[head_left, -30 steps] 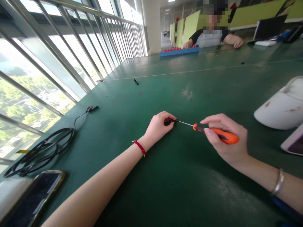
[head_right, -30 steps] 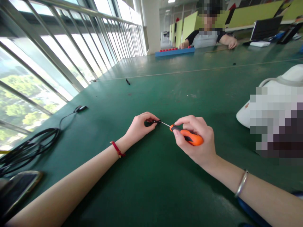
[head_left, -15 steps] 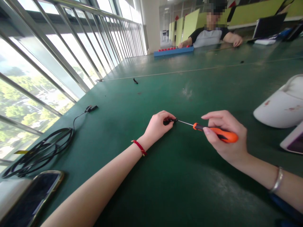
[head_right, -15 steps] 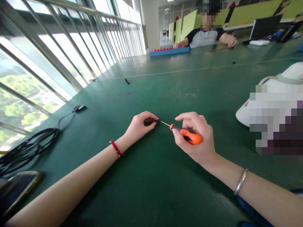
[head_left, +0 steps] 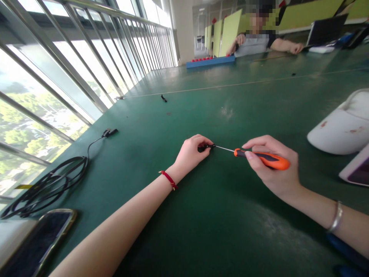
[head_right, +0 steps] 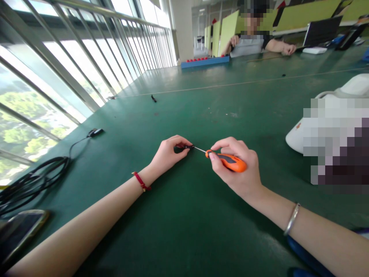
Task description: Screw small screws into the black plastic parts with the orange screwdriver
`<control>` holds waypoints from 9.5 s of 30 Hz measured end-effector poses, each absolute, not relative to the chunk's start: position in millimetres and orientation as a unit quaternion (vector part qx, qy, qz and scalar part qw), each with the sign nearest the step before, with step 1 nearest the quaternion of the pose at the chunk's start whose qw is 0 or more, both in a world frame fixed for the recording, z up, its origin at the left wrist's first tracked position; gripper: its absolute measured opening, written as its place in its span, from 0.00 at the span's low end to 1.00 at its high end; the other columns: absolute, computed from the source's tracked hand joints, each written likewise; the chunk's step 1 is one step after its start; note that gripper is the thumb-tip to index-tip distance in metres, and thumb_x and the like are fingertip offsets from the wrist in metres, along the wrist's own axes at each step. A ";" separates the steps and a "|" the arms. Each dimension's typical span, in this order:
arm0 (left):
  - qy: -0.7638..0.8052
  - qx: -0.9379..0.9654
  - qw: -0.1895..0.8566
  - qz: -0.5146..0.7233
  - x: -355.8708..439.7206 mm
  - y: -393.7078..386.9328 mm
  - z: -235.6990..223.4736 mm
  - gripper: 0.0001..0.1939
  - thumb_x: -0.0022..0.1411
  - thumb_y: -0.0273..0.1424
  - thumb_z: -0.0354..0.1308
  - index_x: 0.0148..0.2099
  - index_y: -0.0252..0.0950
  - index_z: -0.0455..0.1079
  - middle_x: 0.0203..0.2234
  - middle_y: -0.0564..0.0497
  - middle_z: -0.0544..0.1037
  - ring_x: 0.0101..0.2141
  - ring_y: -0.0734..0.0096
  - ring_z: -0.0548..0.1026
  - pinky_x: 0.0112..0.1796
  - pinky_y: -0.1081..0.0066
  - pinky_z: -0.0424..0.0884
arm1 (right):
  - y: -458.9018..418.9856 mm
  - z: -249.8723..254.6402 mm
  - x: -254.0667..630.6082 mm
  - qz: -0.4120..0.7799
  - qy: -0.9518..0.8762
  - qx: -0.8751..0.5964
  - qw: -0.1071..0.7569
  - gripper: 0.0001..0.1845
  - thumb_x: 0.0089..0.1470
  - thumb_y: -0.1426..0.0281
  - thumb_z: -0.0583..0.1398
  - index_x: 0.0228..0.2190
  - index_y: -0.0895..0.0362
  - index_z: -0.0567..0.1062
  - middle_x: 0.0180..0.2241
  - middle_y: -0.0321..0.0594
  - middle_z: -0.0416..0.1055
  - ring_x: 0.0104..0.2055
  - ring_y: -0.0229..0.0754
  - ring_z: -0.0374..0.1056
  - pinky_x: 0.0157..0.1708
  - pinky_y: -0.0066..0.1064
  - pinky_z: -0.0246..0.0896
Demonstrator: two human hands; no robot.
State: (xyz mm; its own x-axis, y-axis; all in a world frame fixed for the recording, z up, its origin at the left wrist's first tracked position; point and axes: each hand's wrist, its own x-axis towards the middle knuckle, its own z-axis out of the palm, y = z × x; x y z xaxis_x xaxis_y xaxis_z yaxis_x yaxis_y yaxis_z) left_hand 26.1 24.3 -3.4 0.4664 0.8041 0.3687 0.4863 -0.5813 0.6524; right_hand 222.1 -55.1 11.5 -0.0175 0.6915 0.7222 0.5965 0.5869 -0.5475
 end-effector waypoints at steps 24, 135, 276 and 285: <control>0.390 0.824 0.233 0.337 26.5 24.8 -3.5 0.09 0.54 0.22 0.55 0.37 0.33 0.74 0.32 0.49 0.76 0.31 0.74 0.71 0.34 0.73 0.71 | -53.7 7.4 221.6 0.046 -0.685 -0.418 0.595 0.16 0.45 0.75 0.61 0.38 0.51 0.69 0.29 0.35 0.65 0.25 0.35 0.63 0.25 0.30 0.62; 0.386 0.828 0.226 0.338 26.2 25.9 -6.7 0.09 0.54 0.22 0.55 0.38 0.34 0.74 0.32 0.50 0.75 0.31 0.74 0.72 0.34 0.73 0.71 | -56.5 11.0 221.0 0.047 -0.718 -0.450 0.529 0.06 0.48 0.72 0.60 0.32 0.52 0.70 0.22 0.33 0.67 0.22 0.35 0.64 0.24 0.31 0.61; 0.387 0.825 0.238 0.337 24.7 26.8 -10.7 0.09 0.55 0.23 0.55 0.38 0.34 0.74 0.34 0.50 0.75 0.32 0.74 0.72 0.35 0.72 0.71 | -57.9 11.8 219.6 0.039 -0.743 -0.446 0.498 0.07 0.48 0.72 0.60 0.33 0.52 0.69 0.20 0.30 0.66 0.20 0.35 0.64 0.25 0.31 0.62; 0.382 0.826 0.234 0.342 24.4 27.0 -12.5 0.09 0.55 0.23 0.55 0.38 0.34 0.73 0.34 0.50 0.75 0.32 0.74 0.72 0.36 0.72 0.71 | -54.0 7.9 221.8 0.079 -0.722 -0.437 0.530 0.16 0.47 0.73 0.61 0.40 0.53 0.68 0.23 0.32 0.65 0.23 0.36 0.65 0.25 0.31 0.63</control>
